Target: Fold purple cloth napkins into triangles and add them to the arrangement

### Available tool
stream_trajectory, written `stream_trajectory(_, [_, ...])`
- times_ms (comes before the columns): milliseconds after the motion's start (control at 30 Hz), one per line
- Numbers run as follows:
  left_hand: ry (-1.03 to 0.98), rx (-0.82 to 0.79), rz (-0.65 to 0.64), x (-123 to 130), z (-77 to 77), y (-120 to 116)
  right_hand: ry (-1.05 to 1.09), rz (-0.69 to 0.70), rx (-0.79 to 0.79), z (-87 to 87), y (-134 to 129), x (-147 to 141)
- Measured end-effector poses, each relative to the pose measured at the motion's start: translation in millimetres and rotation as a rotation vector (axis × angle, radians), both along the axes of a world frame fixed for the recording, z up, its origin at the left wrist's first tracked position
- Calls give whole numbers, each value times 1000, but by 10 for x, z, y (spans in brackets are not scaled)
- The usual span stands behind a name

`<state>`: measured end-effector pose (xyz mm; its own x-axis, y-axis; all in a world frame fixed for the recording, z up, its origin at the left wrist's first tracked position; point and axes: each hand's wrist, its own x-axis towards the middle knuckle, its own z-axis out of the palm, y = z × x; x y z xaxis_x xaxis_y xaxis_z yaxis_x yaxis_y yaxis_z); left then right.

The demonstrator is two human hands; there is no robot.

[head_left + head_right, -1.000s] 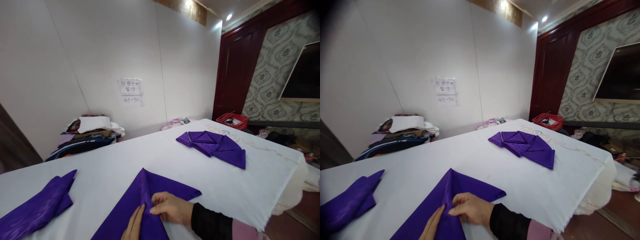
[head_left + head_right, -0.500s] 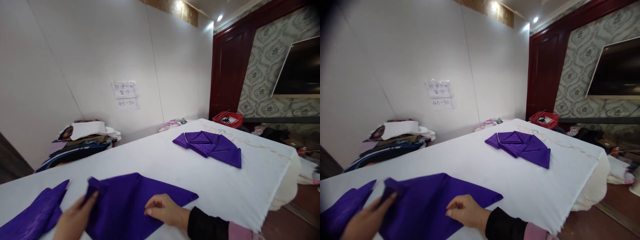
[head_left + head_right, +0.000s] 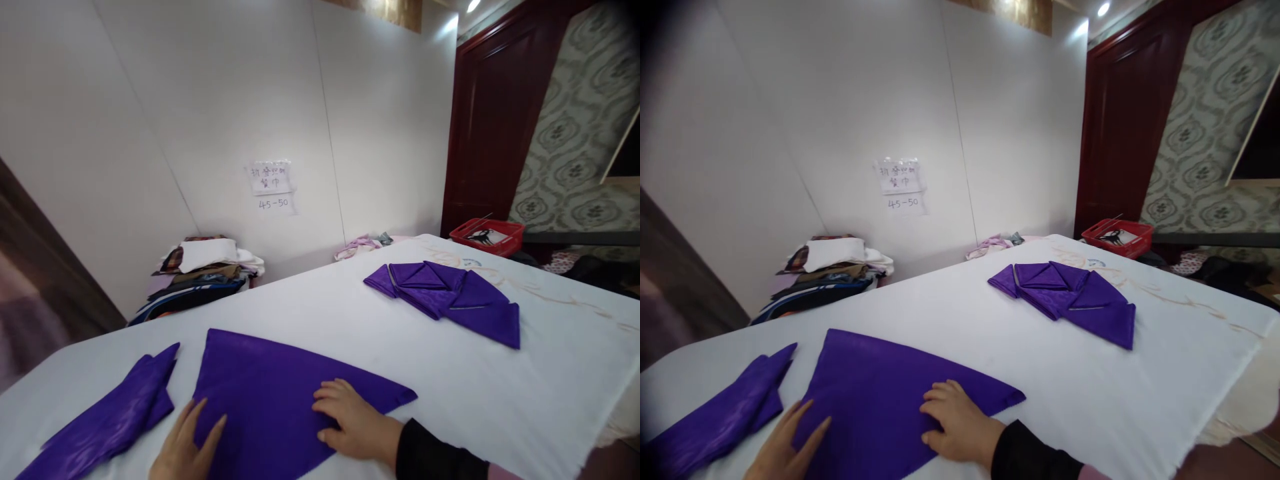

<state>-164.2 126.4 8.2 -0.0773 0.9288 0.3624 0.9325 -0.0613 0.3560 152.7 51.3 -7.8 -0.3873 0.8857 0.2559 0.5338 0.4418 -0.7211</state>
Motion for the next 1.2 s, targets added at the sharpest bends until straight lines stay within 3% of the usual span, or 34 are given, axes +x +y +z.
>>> stream_trajectory(67, [87, -83, 39, -35, -168, -163, -53, -7, -37, 28, -5, 15])
stream_trajectory(167, [166, -176, 133, -85, -238, -334, -133, -41, -54, 55, 6, 73])
stream_trajectory(500, [232, -237, 271, 17, 49, -589, -327, -289, 88, -249, 279, 493])
stream_trajectory(733, [37, -305, 248, -27, 85, -676, -370, -394, 210, -246, 322, 601])
stream_trajectory(1000, [-139, -299, 252, -45, 61, -710, -346, -425, 149, -289, 338, 686])
stream_trajectory(1200, [-317, -283, 133, -23, 17, -752, -379, -533, 191, -285, 403, 949])
